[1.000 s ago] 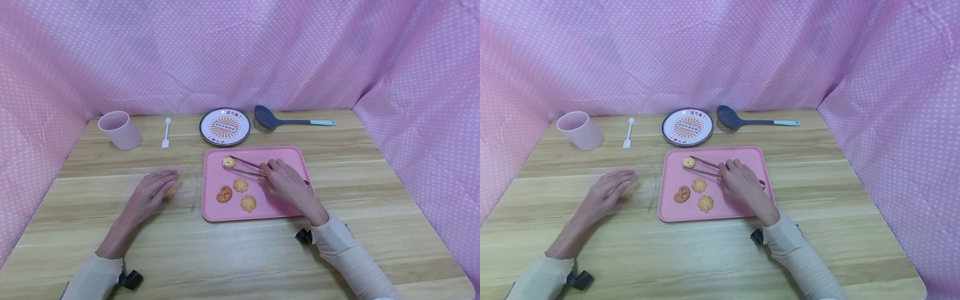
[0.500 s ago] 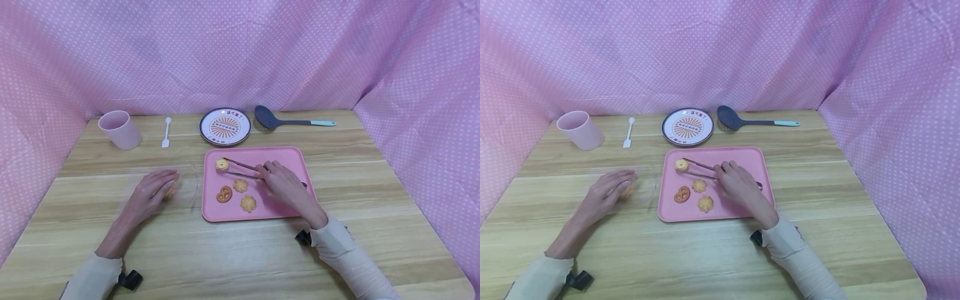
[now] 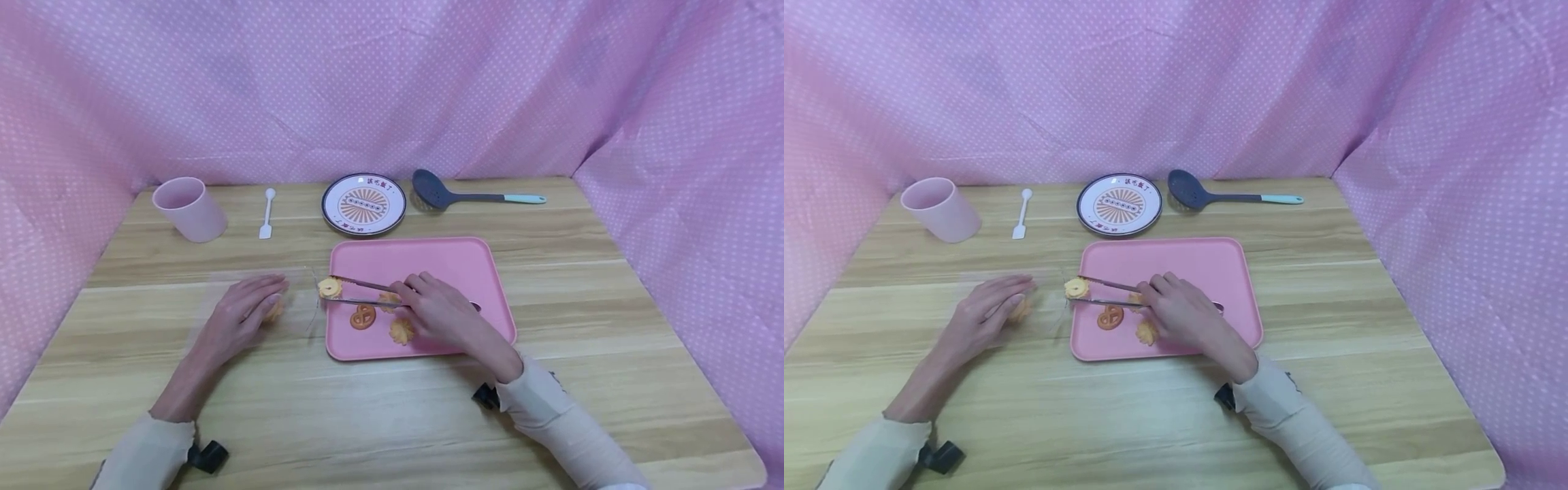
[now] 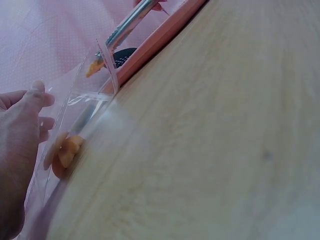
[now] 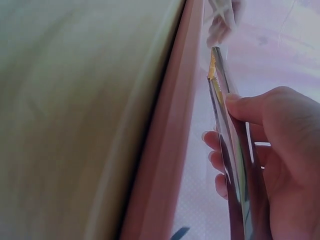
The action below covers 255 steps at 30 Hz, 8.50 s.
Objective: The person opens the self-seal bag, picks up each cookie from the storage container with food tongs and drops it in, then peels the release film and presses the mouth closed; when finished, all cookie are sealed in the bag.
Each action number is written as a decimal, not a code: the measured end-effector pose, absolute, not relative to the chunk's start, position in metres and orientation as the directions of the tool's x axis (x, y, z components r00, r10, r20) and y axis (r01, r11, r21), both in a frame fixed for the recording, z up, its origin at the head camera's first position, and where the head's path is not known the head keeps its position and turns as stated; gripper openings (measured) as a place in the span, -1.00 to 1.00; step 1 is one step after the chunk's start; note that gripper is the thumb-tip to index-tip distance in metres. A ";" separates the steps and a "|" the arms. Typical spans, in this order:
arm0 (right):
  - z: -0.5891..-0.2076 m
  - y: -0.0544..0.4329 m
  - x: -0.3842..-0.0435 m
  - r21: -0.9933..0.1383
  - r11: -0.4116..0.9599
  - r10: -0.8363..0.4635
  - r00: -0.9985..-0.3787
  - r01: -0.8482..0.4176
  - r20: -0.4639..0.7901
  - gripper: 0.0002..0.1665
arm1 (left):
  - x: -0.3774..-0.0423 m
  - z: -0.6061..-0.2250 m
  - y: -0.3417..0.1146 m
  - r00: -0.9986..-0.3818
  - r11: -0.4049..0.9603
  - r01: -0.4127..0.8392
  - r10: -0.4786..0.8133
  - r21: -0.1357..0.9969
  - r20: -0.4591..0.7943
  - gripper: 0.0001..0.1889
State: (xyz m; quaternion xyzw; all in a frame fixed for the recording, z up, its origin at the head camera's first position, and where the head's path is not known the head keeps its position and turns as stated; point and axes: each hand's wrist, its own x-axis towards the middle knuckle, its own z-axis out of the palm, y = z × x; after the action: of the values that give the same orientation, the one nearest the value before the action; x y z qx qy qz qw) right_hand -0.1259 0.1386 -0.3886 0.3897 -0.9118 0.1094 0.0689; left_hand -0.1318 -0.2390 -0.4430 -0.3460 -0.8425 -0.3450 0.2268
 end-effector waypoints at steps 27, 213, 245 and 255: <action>-0.389 0.070 -0.132 0.002 0.607 -0.782 -0.597 -0.795 0.181 -0.60 | -0.132 -0.440 -0.240 -0.673 0.539 0.726 0.432 0.427 0.601 -0.71; -0.392 0.090 -0.131 -0.136 0.602 -0.760 -0.616 -0.787 0.205 -0.60 | -0.132 -0.439 -0.239 -0.671 0.519 0.730 0.419 0.446 0.612 -0.62; -0.392 0.073 -0.128 -0.155 0.605 -0.751 -0.624 -0.781 0.214 -0.55 | -0.130 -0.436 -0.238 -0.687 0.547 0.711 0.402 0.442 0.605 -0.57; -0.390 0.109 -0.123 -0.252 0.639 -0.703 -0.685 -0.727 0.191 -0.52 | -0.130 -0.435 -0.238 -0.694 0.548 0.705 0.401 0.450 0.598 -0.57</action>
State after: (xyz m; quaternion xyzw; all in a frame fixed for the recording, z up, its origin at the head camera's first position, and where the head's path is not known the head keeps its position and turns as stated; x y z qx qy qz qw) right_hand -0.1226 0.1089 -0.3898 0.3953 -0.9045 0.1558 0.0376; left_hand -0.1295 -0.2377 -0.4353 -0.3247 -0.8522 -0.3472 0.2187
